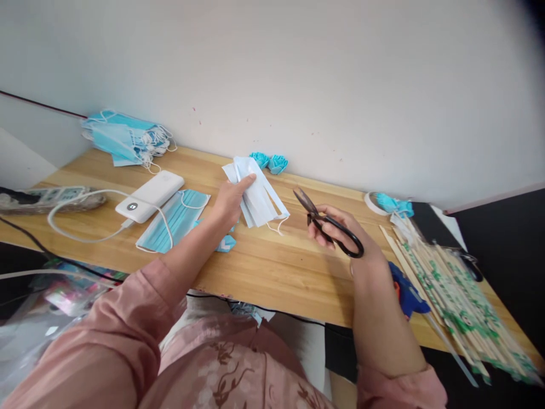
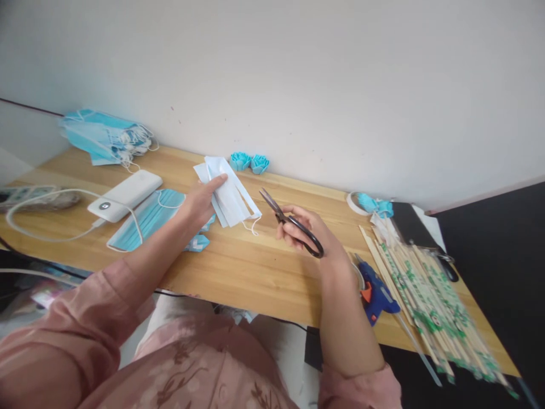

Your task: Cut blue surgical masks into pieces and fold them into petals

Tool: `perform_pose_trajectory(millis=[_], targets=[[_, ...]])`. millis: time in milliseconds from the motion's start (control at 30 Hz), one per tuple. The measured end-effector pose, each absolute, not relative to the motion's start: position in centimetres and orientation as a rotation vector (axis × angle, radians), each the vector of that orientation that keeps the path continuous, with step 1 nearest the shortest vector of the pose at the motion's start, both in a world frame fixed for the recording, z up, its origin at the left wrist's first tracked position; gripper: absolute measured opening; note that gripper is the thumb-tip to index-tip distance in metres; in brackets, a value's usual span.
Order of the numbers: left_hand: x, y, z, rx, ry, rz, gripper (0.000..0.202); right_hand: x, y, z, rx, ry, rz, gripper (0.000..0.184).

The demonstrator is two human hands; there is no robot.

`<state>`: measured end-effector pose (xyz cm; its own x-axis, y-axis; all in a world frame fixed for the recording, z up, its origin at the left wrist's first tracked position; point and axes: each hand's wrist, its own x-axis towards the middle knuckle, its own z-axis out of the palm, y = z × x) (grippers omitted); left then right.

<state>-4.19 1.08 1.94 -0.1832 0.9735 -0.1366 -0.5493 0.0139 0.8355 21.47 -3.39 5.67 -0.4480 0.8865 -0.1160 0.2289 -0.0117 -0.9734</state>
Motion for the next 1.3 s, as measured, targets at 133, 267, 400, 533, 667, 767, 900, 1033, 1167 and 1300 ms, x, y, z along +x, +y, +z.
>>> perform_pose_trajectory(millis=[133,267,400,533,667,767,900,1033,1167,1300], targets=[[-3.7,0.8,1.5,0.680,0.930,1.442,0.045,18.9,-3.5,4.3,-1.269,-1.591,1.457,0.050],[-3.3,0.3,1.7,0.718,0.922,1.386,0.044,17.7,-3.4,3.2,-1.342,-1.579,1.486,0.050],[-3.2,-0.1,2.2,0.727,0.950,1.353,0.043,17.9,-3.4,3.2,-1.331,-1.610,1.543,0.045],[-3.1,-0.3,2.5,0.734,0.957,1.348,0.041,17.8,-3.5,3.7,-1.328,-1.618,1.509,0.046],[-3.0,-0.3,2.5,0.735,0.947,1.374,0.041,17.7,-3.6,4.2,-1.357,-1.632,1.479,0.044],[-3.0,-0.4,2.5,0.739,0.950,1.365,0.040,17.6,-3.8,4.4,-1.346,-1.643,1.508,0.045],[-2.7,-0.8,2.6,0.752,0.933,1.326,0.039,17.5,-4.0,4.3,-1.254,-1.591,1.548,0.048],[-2.3,-0.9,2.5,0.740,0.895,1.297,0.041,17.3,-4.1,3.8,-1.239,-1.598,1.497,0.047],[-2.2,-0.9,2.5,0.735,0.868,1.280,0.040,17.2,-4.1,3.4,-1.218,-1.630,1.463,0.047],[-2.3,-1.0,2.8,0.745,0.866,1.273,0.038,17.2,-4.0,3.0,-1.193,-1.627,1.456,0.050]])
